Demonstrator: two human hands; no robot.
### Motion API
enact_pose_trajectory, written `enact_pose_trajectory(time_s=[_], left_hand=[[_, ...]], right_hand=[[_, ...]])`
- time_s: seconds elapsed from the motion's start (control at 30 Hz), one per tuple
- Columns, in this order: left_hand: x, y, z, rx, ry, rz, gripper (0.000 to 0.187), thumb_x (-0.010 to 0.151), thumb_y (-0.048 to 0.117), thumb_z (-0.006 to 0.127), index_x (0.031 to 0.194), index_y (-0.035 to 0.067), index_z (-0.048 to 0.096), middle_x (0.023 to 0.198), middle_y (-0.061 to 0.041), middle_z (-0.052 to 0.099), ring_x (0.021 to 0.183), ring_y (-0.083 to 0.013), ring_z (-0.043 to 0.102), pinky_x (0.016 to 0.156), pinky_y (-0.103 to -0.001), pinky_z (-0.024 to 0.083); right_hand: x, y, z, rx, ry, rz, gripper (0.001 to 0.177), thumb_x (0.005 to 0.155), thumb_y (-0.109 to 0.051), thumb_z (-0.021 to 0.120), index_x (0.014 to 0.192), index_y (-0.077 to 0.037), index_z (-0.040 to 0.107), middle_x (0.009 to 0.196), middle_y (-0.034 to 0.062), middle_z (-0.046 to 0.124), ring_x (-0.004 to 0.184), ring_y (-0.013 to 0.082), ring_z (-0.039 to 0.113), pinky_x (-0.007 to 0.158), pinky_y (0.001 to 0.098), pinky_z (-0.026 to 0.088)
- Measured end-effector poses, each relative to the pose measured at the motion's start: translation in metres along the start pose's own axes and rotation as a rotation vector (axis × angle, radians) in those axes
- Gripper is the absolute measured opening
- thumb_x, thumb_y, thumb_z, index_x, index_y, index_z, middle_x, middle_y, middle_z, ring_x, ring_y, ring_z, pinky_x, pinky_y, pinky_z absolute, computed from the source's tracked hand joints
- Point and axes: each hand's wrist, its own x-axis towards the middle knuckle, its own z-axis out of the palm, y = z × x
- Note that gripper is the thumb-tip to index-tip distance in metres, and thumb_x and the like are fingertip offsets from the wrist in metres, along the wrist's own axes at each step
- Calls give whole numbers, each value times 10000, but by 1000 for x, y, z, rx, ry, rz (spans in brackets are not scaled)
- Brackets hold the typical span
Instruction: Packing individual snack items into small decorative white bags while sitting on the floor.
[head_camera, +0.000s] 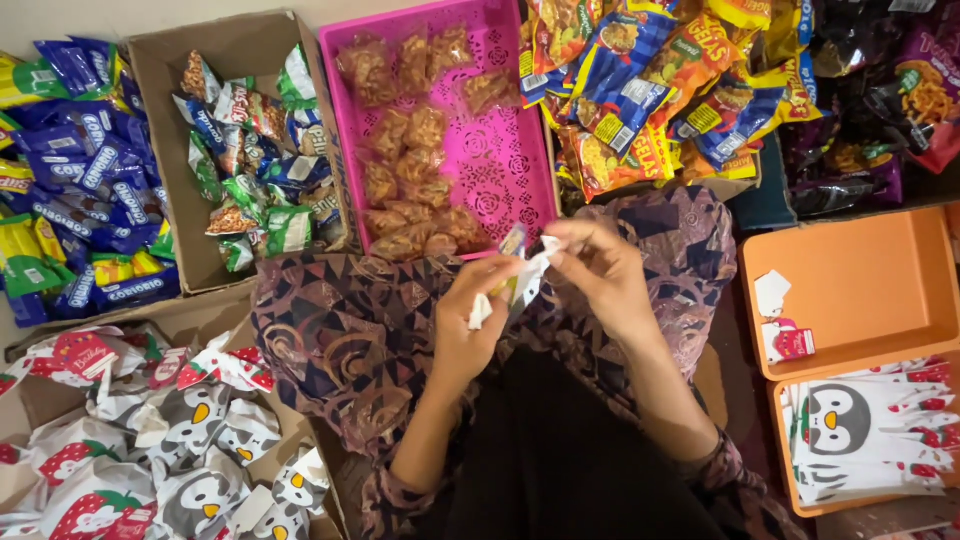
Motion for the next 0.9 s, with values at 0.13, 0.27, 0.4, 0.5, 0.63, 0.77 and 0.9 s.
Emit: enact_pose_trajectory(time_s=[0.13, 0.27, 0.4, 0.5, 0.63, 0.77, 0.9], left_hand=[[11, 13, -2, 120, 20, -43, 269, 955, -4, 607, 1188, 30, 737, 1180, -170, 708, 1095, -350, 699, 956, -449, 541], [12, 11, 6, 356, -128, -40, 194, 846, 19, 655, 1014, -19, 744, 1177, -166, 681, 1048, -409, 689, 915, -477, 552], [-2, -9, 17, 422, -183, -48, 227, 828, 92, 688, 1035, 29, 756, 1204, -81, 673, 997, -400, 702, 879, -478, 572], [-11, -14, 18, 489, -109, 71, 378, 844, 77, 693, 1219, 44, 661, 1167, -141, 641, 1037, -401, 693, 868, -466, 577], [-12, -1, 19, 369, -13, 178, 543, 854, -34, 663, 1382, 67, 591, 1160, -130, 658, 1111, -364, 686, 954, -407, 555], [-11, -50, 3, 457, 3, 384, 203, 876, -40, 679, 1040, 78, 660, 1141, -80, 669, 1028, -291, 699, 901, -368, 583], [4, -13, -13, 420, 31, 439, 200, 912, -55, 635, 833, 116, 703, 1201, -66, 697, 1023, -270, 723, 927, -351, 575]], right_hand=[[-3, -20, 4, -140, -217, -132, 152, 855, 57, 750, 964, -41, 792, 933, 125, 717, 795, 182, 622, 705, 293, 491], [-4, -34, 11, -235, -429, -285, 154, 845, 51, 724, 904, -73, 794, 1239, 199, 686, 942, 325, 662, 782, 424, 531], [-4, -14, 6, -294, -184, -198, 141, 823, 3, 800, 916, -101, 824, 769, 59, 686, 690, 186, 647, 631, 305, 514], [-9, 22, 2, -176, 75, -29, 207, 789, -24, 875, 973, -47, 785, 773, 26, 644, 756, 93, 600, 648, 232, 528], [-7, 1, 1, -279, 92, -54, 150, 799, -43, 875, 925, -73, 798, 723, 28, 640, 715, 94, 600, 597, 224, 501], [6, -19, -6, -329, -299, -139, 69, 906, -51, 736, 925, -62, 801, 755, 105, 691, 689, 220, 655, 647, 346, 535], [11, -32, -14, -24, -655, -17, 171, 983, -17, 612, 917, -28, 770, 769, 59, 638, 698, 152, 585, 684, 316, 514]])
